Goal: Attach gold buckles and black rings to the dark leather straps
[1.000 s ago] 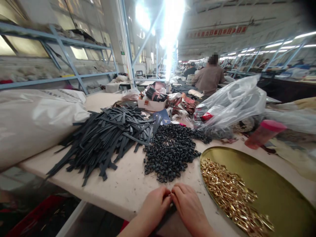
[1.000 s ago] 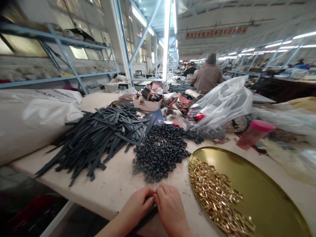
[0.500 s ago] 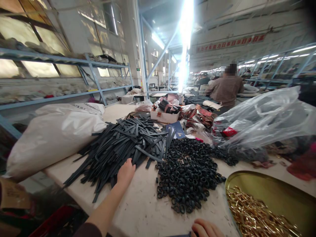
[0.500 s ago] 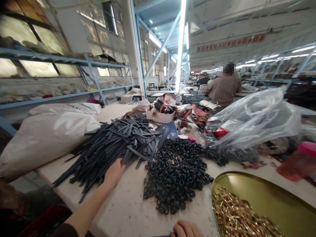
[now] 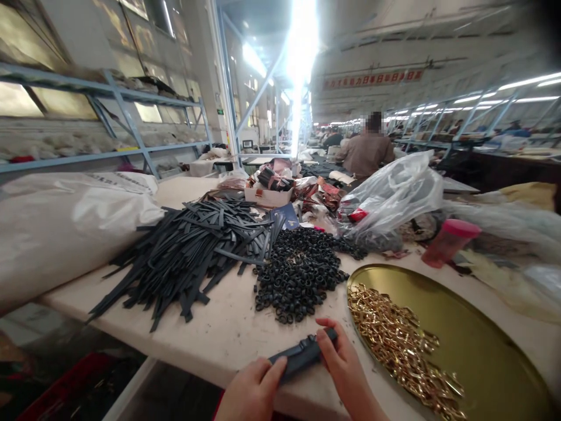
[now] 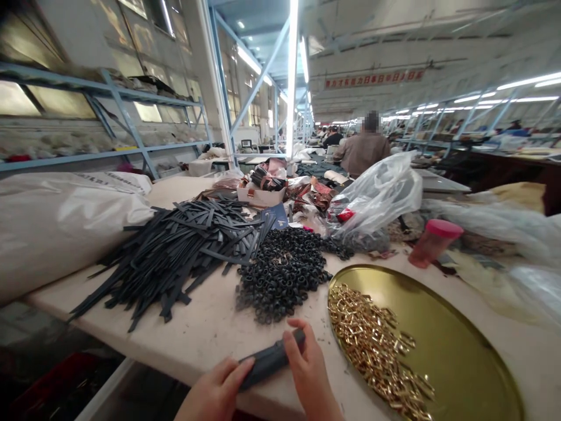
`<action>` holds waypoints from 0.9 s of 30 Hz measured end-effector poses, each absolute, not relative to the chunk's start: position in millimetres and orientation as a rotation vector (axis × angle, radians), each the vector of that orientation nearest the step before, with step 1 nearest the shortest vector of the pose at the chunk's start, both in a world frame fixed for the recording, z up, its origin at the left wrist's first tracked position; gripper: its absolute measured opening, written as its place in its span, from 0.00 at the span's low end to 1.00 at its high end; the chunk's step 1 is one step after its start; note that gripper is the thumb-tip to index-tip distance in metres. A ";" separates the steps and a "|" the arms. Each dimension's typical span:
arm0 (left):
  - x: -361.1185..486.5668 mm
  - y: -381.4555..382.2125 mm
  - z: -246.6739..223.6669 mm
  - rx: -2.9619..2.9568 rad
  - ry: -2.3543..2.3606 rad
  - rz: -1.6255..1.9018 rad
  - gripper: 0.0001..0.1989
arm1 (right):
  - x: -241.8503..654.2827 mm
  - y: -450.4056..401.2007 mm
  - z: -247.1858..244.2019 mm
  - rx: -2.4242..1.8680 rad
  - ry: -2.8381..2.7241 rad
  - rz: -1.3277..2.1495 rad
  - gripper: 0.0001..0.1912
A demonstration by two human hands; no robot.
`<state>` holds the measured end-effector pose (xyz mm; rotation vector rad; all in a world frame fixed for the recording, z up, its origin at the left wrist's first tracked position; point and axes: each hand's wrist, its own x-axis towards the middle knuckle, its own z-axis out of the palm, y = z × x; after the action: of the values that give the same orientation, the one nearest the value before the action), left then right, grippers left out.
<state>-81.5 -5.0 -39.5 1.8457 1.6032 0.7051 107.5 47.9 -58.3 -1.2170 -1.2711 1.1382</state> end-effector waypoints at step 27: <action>-50.2 30.8 -23.3 0.553 1.125 0.731 0.16 | 137.2 131.1 -64.8 -1.573 -2.034 0.664 0.07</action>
<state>-50.2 30.8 -23.3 0.5531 1.1246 0.7308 137.2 131.1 -64.8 -1.5731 -2.0338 0.6640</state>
